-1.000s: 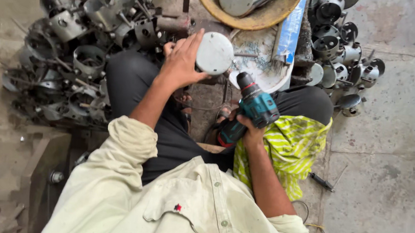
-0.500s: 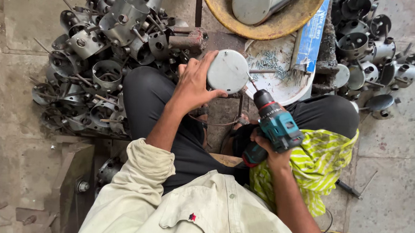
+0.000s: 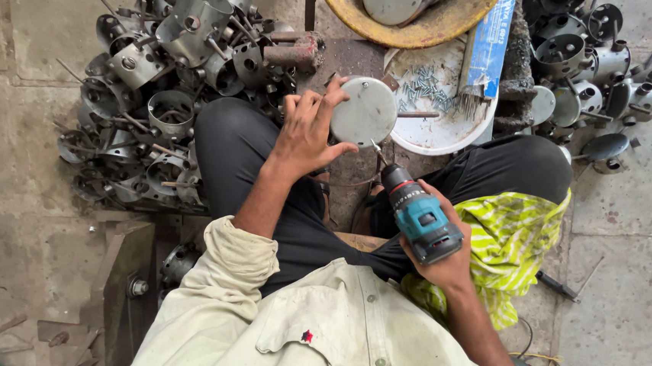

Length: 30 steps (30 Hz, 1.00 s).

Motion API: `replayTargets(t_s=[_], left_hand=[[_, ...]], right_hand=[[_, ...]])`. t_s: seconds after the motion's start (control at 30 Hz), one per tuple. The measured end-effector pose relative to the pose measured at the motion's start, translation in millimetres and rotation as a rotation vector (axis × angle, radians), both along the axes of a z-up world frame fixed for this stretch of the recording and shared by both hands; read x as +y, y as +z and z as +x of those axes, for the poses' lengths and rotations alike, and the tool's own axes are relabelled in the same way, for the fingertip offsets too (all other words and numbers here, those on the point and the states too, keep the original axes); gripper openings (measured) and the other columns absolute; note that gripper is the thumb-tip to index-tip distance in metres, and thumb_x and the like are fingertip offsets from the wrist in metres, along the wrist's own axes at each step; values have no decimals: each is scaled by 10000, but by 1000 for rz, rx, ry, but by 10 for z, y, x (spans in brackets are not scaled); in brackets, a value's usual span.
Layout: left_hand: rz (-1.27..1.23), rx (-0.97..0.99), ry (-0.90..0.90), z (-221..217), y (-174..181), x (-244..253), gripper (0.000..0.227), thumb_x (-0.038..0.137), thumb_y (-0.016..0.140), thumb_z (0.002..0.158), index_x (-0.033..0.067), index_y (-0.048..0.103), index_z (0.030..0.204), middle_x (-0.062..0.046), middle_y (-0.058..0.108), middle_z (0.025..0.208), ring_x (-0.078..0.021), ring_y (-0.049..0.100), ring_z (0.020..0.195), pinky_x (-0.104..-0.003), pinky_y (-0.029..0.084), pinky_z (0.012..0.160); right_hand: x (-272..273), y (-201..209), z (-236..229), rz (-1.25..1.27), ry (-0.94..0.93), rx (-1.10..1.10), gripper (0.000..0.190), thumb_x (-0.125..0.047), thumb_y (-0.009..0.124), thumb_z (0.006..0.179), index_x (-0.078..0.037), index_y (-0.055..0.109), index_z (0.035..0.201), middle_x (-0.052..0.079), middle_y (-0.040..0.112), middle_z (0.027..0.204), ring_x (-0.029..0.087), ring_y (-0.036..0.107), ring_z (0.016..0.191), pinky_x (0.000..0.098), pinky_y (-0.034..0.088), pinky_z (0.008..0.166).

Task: The person sits on the floor and uses a cordless drill to fasten screws into circular metal discs. They repeatedly pick up discs from a yellow bowl, wipe them with a cloth, and secure them to a metal frame using the drill.

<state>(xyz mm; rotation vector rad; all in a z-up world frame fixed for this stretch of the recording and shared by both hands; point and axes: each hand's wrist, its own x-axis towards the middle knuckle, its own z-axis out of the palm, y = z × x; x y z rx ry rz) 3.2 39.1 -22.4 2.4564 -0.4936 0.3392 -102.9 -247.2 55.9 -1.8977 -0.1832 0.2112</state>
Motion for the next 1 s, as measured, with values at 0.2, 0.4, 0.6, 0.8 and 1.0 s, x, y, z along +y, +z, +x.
replayTargets(t_s=[0.2, 0.4, 0.6, 0.8, 1.0], left_hand=[[-7, -2, -3, 20, -66, 23, 1021, 488, 957, 671, 139, 363, 1424, -132, 436, 1602, -258, 601, 1080, -417, 351, 936], [9, -22, 6, 14, -125, -44, 1052, 491, 965, 647, 137, 344, 1419, -137, 439, 1587, -247, 607, 1097, -428, 346, 932], [24, -19, 10, -5, -143, -52, 1087, 482, 976, 632, 124, 327, 1428, -111, 459, 1568, -239, 608, 1129, -445, 348, 934], [36, -44, 9, 12, -132, -74, 1029, 459, 974, 648, 136, 349, 1398, -160, 433, 1571, -251, 605, 1145, -451, 356, 934], [44, -28, 14, -17, -39, -84, 992, 443, 964, 654, 131, 366, 1380, -170, 435, 1582, -261, 604, 1127, -463, 365, 950]], right_hand=[[11, -18, -18, -15, -13, 3, 849, -15, 802, 669, -90, 530, 1470, 15, 730, 1031, 65, 660, 875, 234, 536, 857], [60, 6, -18, -26, 15, 21, 842, -1, 783, 670, -95, 539, 1470, 8, 737, 994, 57, 654, 829, 223, 533, 816], [102, 33, 17, -45, 16, 25, 857, 10, 776, 646, -97, 541, 1464, 14, 743, 1013, 59, 661, 848, 223, 533, 827], [132, 95, 69, -55, 27, 46, 855, 21, 767, 636, -101, 551, 1454, 39, 740, 1091, 80, 664, 945, 242, 528, 895], [132, 251, 166, -126, 67, 45, 842, 10, 771, 621, -94, 562, 1430, 61, 752, 1095, 105, 689, 946, 263, 537, 884]])
